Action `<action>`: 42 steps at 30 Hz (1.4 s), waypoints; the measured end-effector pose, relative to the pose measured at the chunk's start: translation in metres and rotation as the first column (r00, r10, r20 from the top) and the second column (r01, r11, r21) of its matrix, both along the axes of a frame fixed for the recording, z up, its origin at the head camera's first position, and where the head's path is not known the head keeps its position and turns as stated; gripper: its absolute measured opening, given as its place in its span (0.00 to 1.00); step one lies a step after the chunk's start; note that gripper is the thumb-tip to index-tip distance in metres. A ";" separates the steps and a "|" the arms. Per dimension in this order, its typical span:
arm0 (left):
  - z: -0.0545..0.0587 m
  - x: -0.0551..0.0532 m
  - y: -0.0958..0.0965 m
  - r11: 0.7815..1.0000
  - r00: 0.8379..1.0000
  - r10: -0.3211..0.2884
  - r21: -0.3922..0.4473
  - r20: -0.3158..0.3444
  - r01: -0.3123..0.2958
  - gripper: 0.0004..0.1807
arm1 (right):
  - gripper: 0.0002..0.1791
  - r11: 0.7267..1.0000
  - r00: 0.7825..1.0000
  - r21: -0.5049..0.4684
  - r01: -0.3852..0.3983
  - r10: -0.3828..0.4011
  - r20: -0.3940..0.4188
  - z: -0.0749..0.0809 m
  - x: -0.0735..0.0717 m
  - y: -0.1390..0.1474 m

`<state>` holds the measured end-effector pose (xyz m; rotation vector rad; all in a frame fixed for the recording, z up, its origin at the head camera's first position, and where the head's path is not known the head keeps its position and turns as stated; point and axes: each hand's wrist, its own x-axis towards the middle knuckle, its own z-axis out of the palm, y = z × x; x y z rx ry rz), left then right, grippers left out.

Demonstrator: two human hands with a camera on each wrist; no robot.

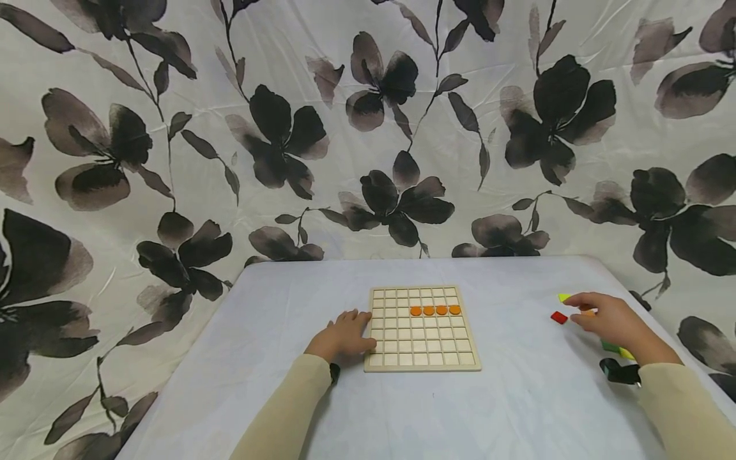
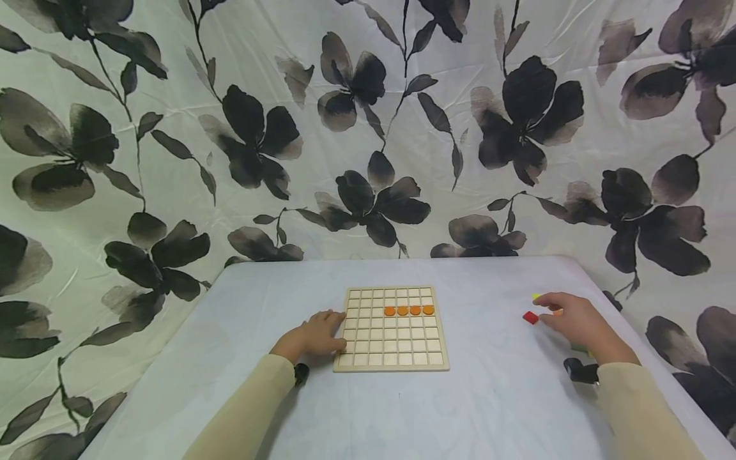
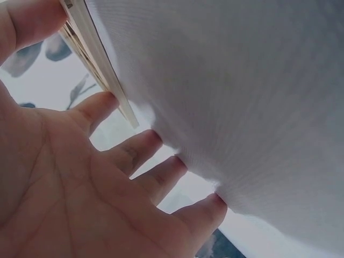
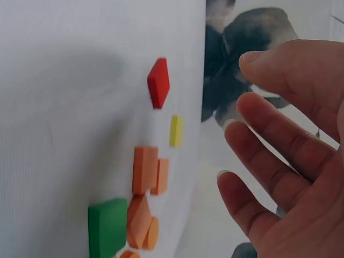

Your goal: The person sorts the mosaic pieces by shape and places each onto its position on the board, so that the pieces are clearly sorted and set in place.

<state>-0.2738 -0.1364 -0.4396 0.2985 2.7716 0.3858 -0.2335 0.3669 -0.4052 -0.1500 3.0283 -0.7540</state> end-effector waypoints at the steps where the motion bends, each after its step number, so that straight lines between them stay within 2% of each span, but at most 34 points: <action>1: 0.000 0.000 0.000 1.000 1.000 0.000 -0.003 0.002 0.000 0.41 | 0.24 1.000 1.000 -0.003 0.009 -0.009 0.019 0.000 0.000 0.003; 6: 0.000 -0.002 -0.001 1.000 1.000 0.003 -0.005 0.006 -0.003 0.41 | 0.27 0.999 0.995 -0.016 0.050 -0.048 0.088 -0.001 0.002 0.019; 12: -0.001 -0.002 0.000 1.000 1.000 0.010 -0.001 0.005 -0.010 0.41 | 0.29 0.996 0.988 -0.011 0.086 -0.083 0.128 -0.004 0.007 0.036; 18: -0.002 -0.002 0.001 1.000 1.000 0.015 0.007 0.003 -0.015 0.41 | 0.31 0.995 0.987 0.014 0.100 -0.100 0.123 -0.007 0.012 0.048; 25: -0.003 -0.001 -0.001 1.000 1.000 0.013 -0.007 -0.006 -0.013 0.41 | 0.30 0.989 0.973 0.013 0.147 -0.147 0.179 -0.011 0.015 0.059; 36: 0.000 0.001 0.002 1.000 1.000 0.007 0.005 -0.016 -0.007 0.40 | 0.31 0.976 0.963 0.029 0.214 -0.216 0.159 -0.027 0.020 0.074; 42: 0.000 0.002 0.001 1.000 1.000 0.002 0.008 -0.011 -0.002 0.41 | 0.31 0.973 0.953 0.029 0.229 -0.230 0.198 -0.031 0.020 0.080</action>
